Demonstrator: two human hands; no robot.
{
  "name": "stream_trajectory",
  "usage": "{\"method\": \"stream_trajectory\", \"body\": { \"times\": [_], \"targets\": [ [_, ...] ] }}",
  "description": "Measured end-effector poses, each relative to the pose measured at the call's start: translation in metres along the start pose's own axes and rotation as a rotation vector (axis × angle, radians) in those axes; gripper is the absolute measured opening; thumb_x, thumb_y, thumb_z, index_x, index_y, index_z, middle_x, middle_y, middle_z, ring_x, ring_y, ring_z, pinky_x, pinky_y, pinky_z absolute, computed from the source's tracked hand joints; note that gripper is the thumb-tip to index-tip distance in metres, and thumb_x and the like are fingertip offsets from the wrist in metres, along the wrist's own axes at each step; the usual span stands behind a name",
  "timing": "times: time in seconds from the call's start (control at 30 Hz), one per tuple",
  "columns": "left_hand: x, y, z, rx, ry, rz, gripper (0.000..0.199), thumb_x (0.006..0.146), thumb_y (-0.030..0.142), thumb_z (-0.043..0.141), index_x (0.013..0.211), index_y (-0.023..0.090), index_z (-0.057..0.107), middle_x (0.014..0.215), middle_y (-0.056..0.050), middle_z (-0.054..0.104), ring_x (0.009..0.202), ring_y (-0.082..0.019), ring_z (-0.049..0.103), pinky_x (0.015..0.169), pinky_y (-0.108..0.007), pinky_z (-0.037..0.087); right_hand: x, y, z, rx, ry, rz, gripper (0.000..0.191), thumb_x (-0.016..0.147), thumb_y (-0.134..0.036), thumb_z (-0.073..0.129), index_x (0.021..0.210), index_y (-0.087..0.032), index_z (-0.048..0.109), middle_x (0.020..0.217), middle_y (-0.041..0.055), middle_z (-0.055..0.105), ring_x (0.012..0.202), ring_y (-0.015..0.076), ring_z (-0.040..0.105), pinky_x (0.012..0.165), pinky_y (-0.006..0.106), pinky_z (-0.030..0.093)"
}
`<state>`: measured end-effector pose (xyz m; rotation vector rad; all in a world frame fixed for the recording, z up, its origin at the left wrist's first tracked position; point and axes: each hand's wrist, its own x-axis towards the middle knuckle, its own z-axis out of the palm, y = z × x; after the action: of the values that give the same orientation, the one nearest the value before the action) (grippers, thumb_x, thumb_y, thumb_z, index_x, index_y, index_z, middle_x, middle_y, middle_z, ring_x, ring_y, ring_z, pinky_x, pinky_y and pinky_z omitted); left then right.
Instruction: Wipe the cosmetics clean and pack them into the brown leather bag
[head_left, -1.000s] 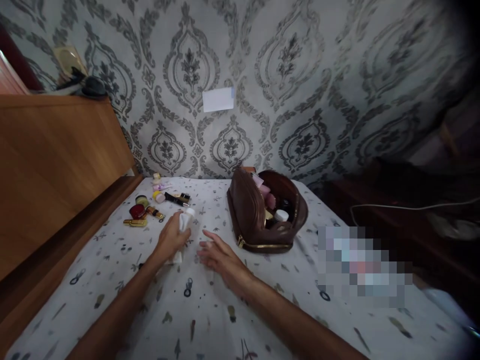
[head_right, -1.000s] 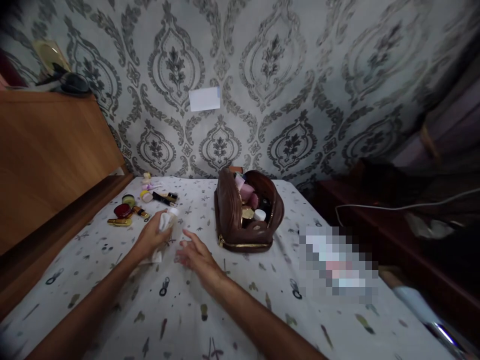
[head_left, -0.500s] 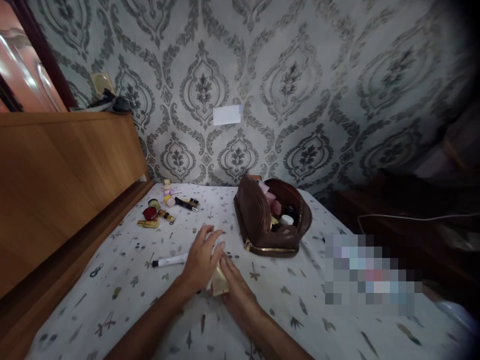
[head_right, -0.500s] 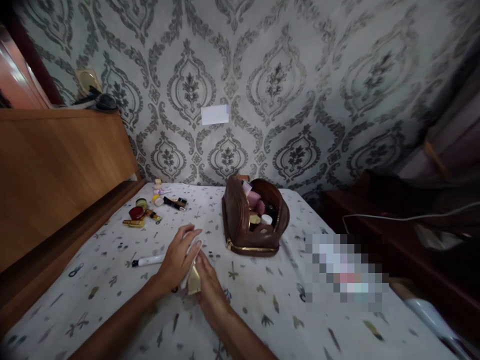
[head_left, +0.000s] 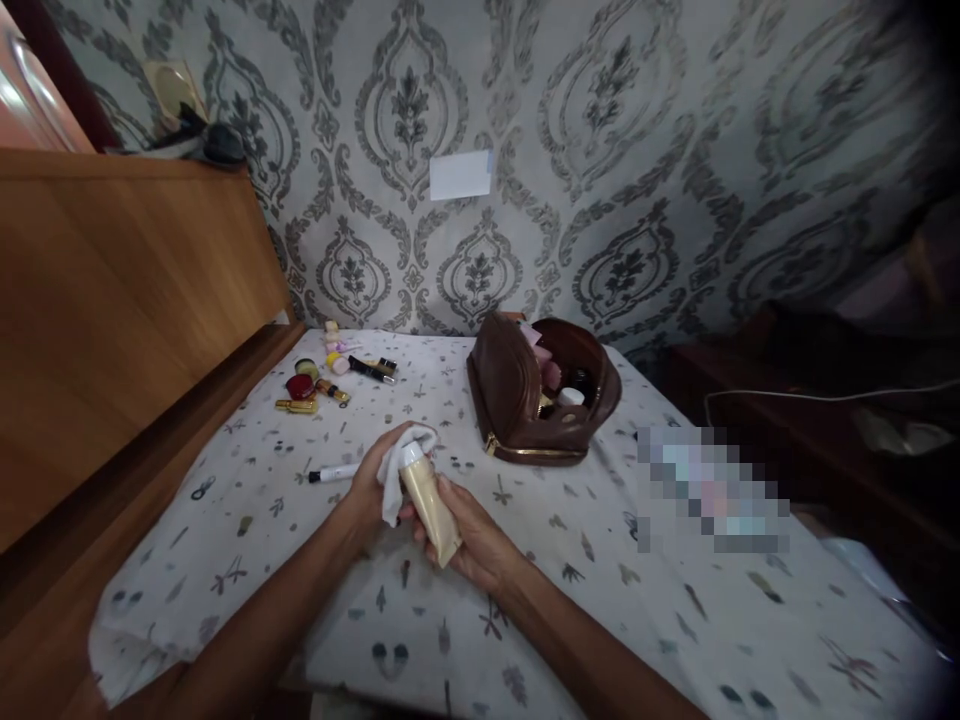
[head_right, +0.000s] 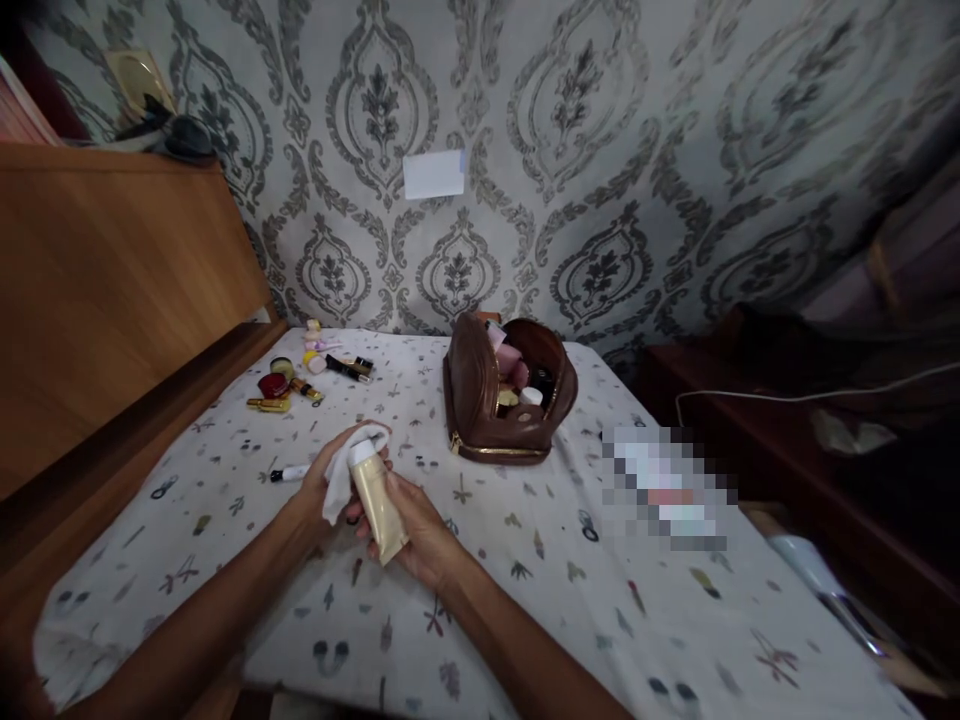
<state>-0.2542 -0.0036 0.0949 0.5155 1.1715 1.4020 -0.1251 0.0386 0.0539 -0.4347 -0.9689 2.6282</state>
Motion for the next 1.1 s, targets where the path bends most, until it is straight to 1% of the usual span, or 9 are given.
{"method": "stream_trajectory", "body": {
  "times": [0.07, 0.17, 0.27, 0.33, 0.43, 0.6, 0.77, 0.9, 1.1],
  "targets": [
    [0.000, -0.007, 0.006, -0.064, 0.100, 0.026, 0.055, 0.088, 0.063, 0.039, 0.066, 0.016, 0.058, 0.043, 0.002, 0.049, 0.029, -0.011, 0.041, 0.030, -0.023, 0.033, 0.002, 0.000, 0.000, 0.039, 0.041, -0.034, 0.047, 0.073, -0.056, 0.076, 0.096, -0.016, 0.064, 0.072, 0.0028, 0.069, 0.052, 0.0120, 0.062, 0.040, 0.018, 0.045],
    [0.003, -0.016, 0.009, -0.026, 0.279, 0.276, 0.049, 0.090, 0.062, 0.042, 0.091, 0.017, 0.062, 0.063, 0.002, 0.062, 0.046, -0.012, 0.054, 0.039, -0.022, 0.042, 0.004, -0.003, 0.001, 0.052, 0.130, -0.102, 0.043, 0.071, -0.053, 0.079, 0.095, -0.020, 0.065, 0.066, -0.0030, 0.064, 0.051, 0.0108, 0.058, 0.042, 0.019, 0.045],
    [0.007, -0.022, 0.007, 0.268, 0.336, 0.549, 0.048, 0.095, 0.057, 0.038, 0.114, 0.020, 0.061, 0.104, -0.005, 0.070, 0.093, -0.020, 0.066, 0.079, -0.031, 0.055, 0.004, -0.007, 0.003, 0.047, 0.209, -0.171, 0.040, 0.069, -0.049, 0.081, 0.094, -0.022, 0.066, 0.068, -0.0056, 0.062, 0.053, 0.0095, 0.056, 0.046, 0.019, 0.046],
    [0.008, -0.026, 0.004, 0.464, 0.323, 0.654, 0.047, 0.098, 0.053, 0.035, 0.127, 0.022, 0.055, 0.128, -0.007, 0.062, 0.120, -0.023, 0.056, 0.104, -0.038, 0.044, 0.004, -0.010, 0.003, 0.041, 0.232, -0.215, 0.039, 0.069, -0.049, 0.082, 0.092, -0.022, 0.068, 0.072, -0.0048, 0.064, 0.059, 0.0100, 0.057, 0.050, 0.020, 0.046],
    [0.009, -0.032, 0.002, 0.643, 0.291, 0.727, 0.047, 0.100, 0.045, 0.035, 0.141, 0.023, 0.041, 0.146, -0.010, 0.047, 0.137, -0.024, 0.041, 0.116, -0.043, 0.029, 0.005, -0.011, 0.001, 0.025, 0.251, -0.276, 0.039, 0.070, -0.049, 0.081, 0.095, -0.021, 0.070, 0.080, -0.0026, 0.069, 0.070, 0.0127, 0.061, 0.058, 0.021, 0.048],
    [0.009, -0.040, 0.000, 0.917, 0.171, 0.921, 0.050, 0.098, 0.038, 0.042, 0.146, 0.026, 0.036, 0.149, -0.012, 0.040, 0.142, -0.024, 0.033, 0.118, -0.048, 0.025, 0.006, -0.012, -0.001, 0.058, 0.313, -0.331, 0.039, 0.069, -0.047, 0.081, 0.099, -0.023, 0.070, 0.093, 0.0004, 0.074, 0.090, 0.0191, 0.066, 0.079, 0.029, 0.051],
    [0.006, -0.045, -0.001, 0.988, 0.061, 0.839, 0.060, 0.096, 0.041, 0.048, 0.151, 0.027, 0.028, 0.156, -0.012, 0.031, 0.148, -0.029, 0.019, 0.118, -0.051, 0.021, 0.004, -0.016, -0.001, 0.047, 0.377, -0.373, 0.038, 0.070, -0.047, 0.080, 0.099, -0.024, 0.070, 0.100, 0.0019, 0.074, 0.096, 0.0205, 0.066, 0.083, 0.031, 0.051],
    [0.004, -0.048, 0.003, 0.935, 0.004, 0.819, 0.059, 0.093, 0.045, 0.051, 0.146, 0.025, 0.035, 0.153, -0.012, 0.032, 0.146, -0.030, 0.023, 0.118, -0.050, 0.022, 0.003, -0.020, 0.000, 0.061, 0.432, -0.406, 0.038, 0.066, -0.048, 0.082, 0.095, -0.026, 0.071, 0.100, 0.0010, 0.073, 0.094, 0.0203, 0.065, 0.081, 0.030, 0.052],
    [0.007, -0.043, 0.003, 0.828, 0.235, 0.859, 0.034, 0.096, 0.043, 0.047, 0.122, 0.022, 0.050, 0.121, -0.009, 0.050, 0.118, -0.023, 0.048, 0.104, -0.038, 0.037, 0.004, -0.017, -0.001, 0.104, 0.386, -0.331, 0.043, 0.060, -0.047, 0.087, 0.091, -0.022, 0.072, 0.077, -0.0023, 0.070, 0.066, 0.0125, 0.060, 0.053, 0.020, 0.046]
  ]
}}
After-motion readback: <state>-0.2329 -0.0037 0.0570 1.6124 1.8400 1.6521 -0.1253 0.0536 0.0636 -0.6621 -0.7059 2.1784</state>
